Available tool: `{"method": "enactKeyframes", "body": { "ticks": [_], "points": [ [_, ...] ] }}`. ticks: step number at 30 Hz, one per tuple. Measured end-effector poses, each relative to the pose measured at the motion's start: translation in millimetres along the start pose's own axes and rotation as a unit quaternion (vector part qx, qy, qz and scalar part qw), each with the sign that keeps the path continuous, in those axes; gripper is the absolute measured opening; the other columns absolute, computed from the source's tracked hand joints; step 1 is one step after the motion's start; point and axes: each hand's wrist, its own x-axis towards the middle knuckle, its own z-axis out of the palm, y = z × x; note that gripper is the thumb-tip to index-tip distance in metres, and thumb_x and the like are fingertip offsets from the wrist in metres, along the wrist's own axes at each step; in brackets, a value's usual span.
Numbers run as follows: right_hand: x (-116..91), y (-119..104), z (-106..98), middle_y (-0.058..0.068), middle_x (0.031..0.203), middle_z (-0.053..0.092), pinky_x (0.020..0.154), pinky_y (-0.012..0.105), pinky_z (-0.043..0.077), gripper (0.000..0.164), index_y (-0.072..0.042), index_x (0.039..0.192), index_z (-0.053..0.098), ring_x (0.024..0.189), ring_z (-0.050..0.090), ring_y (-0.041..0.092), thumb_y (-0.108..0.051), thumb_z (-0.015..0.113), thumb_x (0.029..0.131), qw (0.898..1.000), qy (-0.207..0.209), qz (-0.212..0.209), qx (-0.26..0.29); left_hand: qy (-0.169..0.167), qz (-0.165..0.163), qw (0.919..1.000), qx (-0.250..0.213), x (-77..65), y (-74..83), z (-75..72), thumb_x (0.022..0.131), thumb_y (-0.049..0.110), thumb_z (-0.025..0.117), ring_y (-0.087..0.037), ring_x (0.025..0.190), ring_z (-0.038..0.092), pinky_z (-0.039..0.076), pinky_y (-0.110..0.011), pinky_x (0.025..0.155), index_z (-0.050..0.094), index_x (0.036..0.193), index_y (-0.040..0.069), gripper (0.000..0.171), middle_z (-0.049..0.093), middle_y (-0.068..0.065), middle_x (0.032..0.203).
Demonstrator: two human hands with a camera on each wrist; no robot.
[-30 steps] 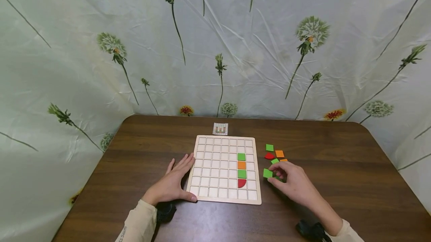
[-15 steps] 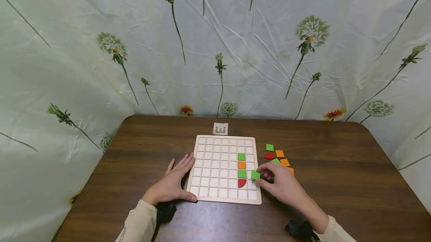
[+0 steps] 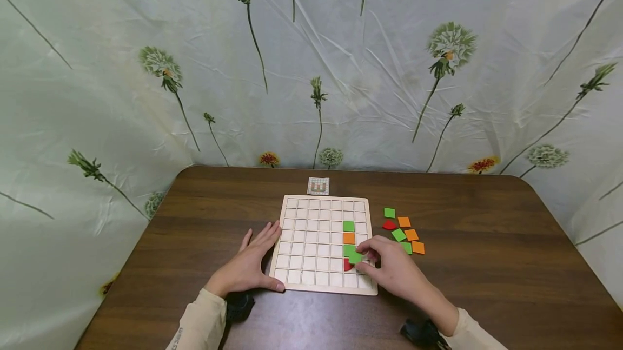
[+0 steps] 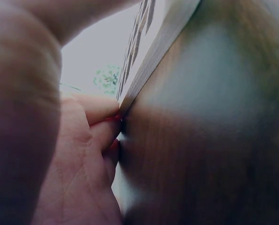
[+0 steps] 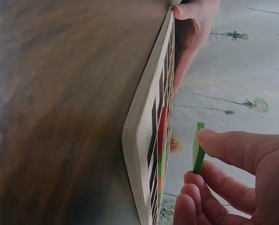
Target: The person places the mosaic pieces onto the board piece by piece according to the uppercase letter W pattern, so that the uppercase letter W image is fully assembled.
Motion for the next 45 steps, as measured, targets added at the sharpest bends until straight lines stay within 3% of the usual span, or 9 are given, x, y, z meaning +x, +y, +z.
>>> {"method": "enactKeyframes", "body": {
  "ticks": [27, 45],
  "points": [
    [14.0, -12.3, 16.9, -0.006, 0.082, 0.061, 0.063, 0.022, 0.046, 0.018, -0.012, 0.094, 0.073, 0.072, 0.050, 0.007, -0.014, 0.085, 0.080, 0.998, -0.030, -0.043, -0.016, -0.006, -0.004, 1.0000, 0.001, 0.4, 1.5, -1.2, 0.067, 0.065, 0.084, -0.027, 0.155, 0.003, -0.009, -0.059, 0.118, 0.019, 0.160, 0.003, 0.130, 0.013, -0.009, 0.167],
    [20.7, -18.2, 21.6, -0.005, 0.086, 0.065, 0.067, 0.026, 0.047, 0.018, -0.010, 0.091, 0.073, 0.077, 0.051, 0.009, -0.017, 0.084, 0.079, 0.994, -0.045, -0.068, -0.070, -0.002, 0.000, 1.0000, -0.008, 0.1, 2.1, -1.3, 0.066, 0.061, 0.087, -0.027, 0.155, 0.004, -0.010, -0.058, 0.118, 0.019, 0.160, 0.002, 0.130, 0.013, -0.009, 0.167]
  ]
}}
